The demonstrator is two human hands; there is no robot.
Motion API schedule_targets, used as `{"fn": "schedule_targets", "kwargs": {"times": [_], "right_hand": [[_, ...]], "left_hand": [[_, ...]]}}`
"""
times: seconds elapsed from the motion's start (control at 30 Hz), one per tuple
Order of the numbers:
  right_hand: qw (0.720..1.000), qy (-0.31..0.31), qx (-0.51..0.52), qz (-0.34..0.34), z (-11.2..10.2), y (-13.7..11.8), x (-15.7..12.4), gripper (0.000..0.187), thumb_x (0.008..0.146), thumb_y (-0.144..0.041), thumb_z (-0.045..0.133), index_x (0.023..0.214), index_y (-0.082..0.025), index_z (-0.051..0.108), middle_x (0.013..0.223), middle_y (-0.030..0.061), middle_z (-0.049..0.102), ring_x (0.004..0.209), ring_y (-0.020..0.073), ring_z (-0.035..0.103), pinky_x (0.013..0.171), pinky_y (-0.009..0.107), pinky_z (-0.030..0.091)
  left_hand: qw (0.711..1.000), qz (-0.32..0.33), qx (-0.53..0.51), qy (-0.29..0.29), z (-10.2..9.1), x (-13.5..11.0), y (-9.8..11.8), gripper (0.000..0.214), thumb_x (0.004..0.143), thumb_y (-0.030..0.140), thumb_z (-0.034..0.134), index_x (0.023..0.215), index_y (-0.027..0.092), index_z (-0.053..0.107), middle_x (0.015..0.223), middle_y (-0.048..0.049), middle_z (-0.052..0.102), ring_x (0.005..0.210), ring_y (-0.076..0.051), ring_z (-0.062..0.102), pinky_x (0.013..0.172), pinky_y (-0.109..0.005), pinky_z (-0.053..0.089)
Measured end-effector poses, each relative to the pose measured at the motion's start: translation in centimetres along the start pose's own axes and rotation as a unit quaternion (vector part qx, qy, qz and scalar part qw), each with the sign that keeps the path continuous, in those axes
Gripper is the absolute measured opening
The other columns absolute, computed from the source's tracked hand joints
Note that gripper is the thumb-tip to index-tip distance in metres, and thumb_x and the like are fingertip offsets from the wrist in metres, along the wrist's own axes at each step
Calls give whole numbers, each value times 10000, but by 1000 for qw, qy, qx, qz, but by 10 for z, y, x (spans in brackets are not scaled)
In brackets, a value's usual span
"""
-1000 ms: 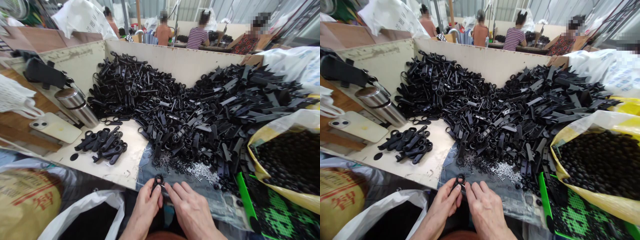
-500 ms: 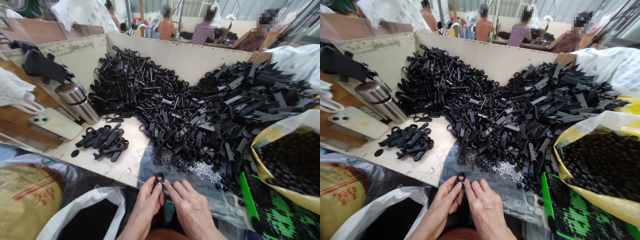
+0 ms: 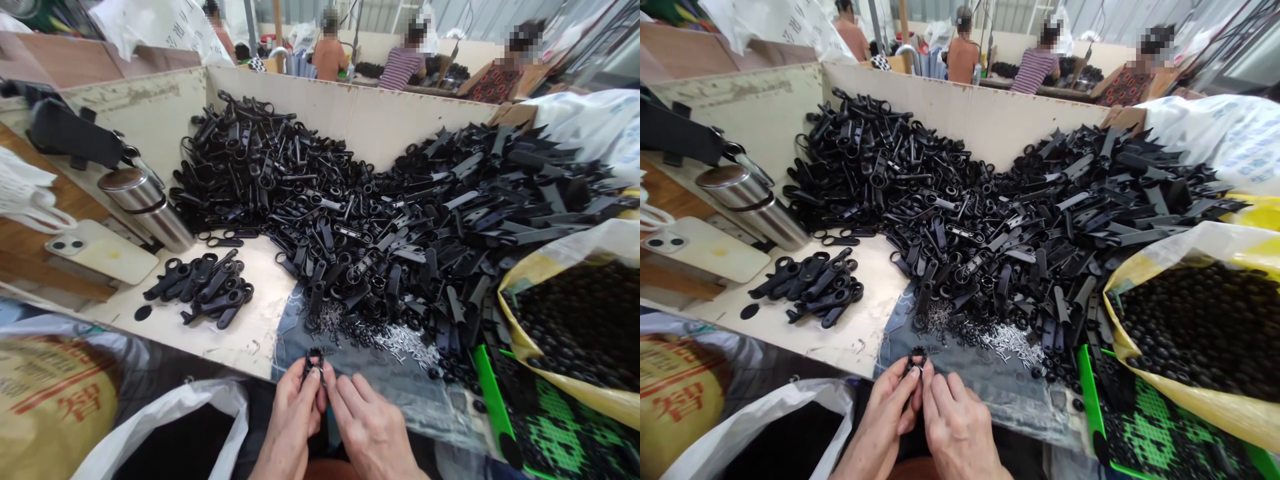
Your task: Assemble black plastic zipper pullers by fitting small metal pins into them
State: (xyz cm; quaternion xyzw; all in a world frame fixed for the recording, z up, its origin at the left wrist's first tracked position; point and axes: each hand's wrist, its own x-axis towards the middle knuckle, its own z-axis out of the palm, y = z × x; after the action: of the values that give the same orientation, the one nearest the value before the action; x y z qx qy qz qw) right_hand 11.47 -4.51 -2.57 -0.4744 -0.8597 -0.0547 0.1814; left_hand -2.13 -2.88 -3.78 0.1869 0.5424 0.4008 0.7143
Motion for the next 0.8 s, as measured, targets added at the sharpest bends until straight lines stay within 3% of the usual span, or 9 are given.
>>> {"fn": "schedule_targets", "kwargs": {"times": [0.13, 0.3, 0.43, 0.5, 0.57, 0.63, 0.73, 0.77, 0.8], "right_hand": [[999, 8, 30, 19, 0, 5, 3, 371, 995, 9, 374, 1255, -18, 637, 763, 71, 659, 677, 216, 601, 512, 306, 482], [976, -53, 187, 99, -7, 23, 7, 300, 1063, -124, 425, 1148, -201, 702, 768, 17, 658, 675, 183, 626, 597, 264, 494], [932, -27, 311, 182, -11, 29, 6, 273, 1081, -239, 452, 1171, -229, 709, 791, 15, 666, 703, 174, 660, 631, 253, 515], [906, -24, 358, 227, -12, 27, 8, 244, 1064, -264, 483, 1132, -234, 715, 834, 17, 692, 730, 173, 684, 657, 254, 532], [887, -22, 387, 252, -12, 26, 9, 222, 1048, -279, 504, 1073, -239, 721, 865, 19, 712, 758, 178, 700, 680, 259, 543], [881, -5, 393, 263, -13, 26, 9, 224, 1042, -290, 506, 1041, -240, 725, 874, 23, 720, 762, 182, 703, 683, 265, 544], [881, 31, 379, 283, -13, 31, 3, 242, 1044, -299, 497, 1041, -233, 729, 906, 39, 730, 795, 190, 710, 714, 271, 549], [879, 41, 376, 291, -13, 34, -1, 243, 1045, -302, 496, 1051, -229, 728, 924, 44, 734, 821, 194, 714, 733, 273, 552], [877, 48, 374, 299, -13, 36, -6, 244, 1046, -306, 496, 1060, -226, 726, 945, 49, 738, 849, 197, 717, 755, 275, 553]], "left_hand": [[1000, -10, 17, -9, -2, 3, -1, 588, 698, 660, 811, 986, 181, 627, 550, 86, 480, 414, -29, 239, 403, -173, 144], [996, -3, 76, -40, -10, 2, 12, 640, 763, 673, 745, 1133, 169, 607, 592, 68, 540, 399, -33, 261, 421, -193, 156], [987, 53, 149, -28, -25, -4, 23, 494, 916, 550, 625, 1283, 220, 612, 730, 23, 622, 519, -107, 466, 506, -216, 346], [965, 118, 232, -4, -30, -3, 18, 426, 964, 450, 575, 1335, 243, 618, 871, -33, 701, 687, -184, 620, 630, -270, 471], [904, 242, 352, 18, -32, 1, 7, 425, 994, 311, 519, 1406, 239, 591, 1142, -108, 728, 998, -265, 687, 848, -339, 519], [792, 363, 490, 34, -29, 6, -3, 535, 989, 123, 408, 1506, 219, 504, 1276, -143, 688, 1149, -297, 650, 991, -412, 476], [612, 432, 658, 70, -22, 14, -7, 741, 886, -83, 285, 1567, 181, 413, 1072, -126, 708, 938, -287, 683, 910, -469, 492], [575, 435, 689, 73, -20, 16, -5, 768, 863, -108, 274, 1565, 172, 414, 1006, -108, 701, 862, -275, 677, 860, -460, 503], [557, 434, 705, 65, -18, 17, -1, 768, 858, -114, 273, 1560, 161, 416, 972, -98, 694, 816, -266, 670, 823, -447, 513]]}}
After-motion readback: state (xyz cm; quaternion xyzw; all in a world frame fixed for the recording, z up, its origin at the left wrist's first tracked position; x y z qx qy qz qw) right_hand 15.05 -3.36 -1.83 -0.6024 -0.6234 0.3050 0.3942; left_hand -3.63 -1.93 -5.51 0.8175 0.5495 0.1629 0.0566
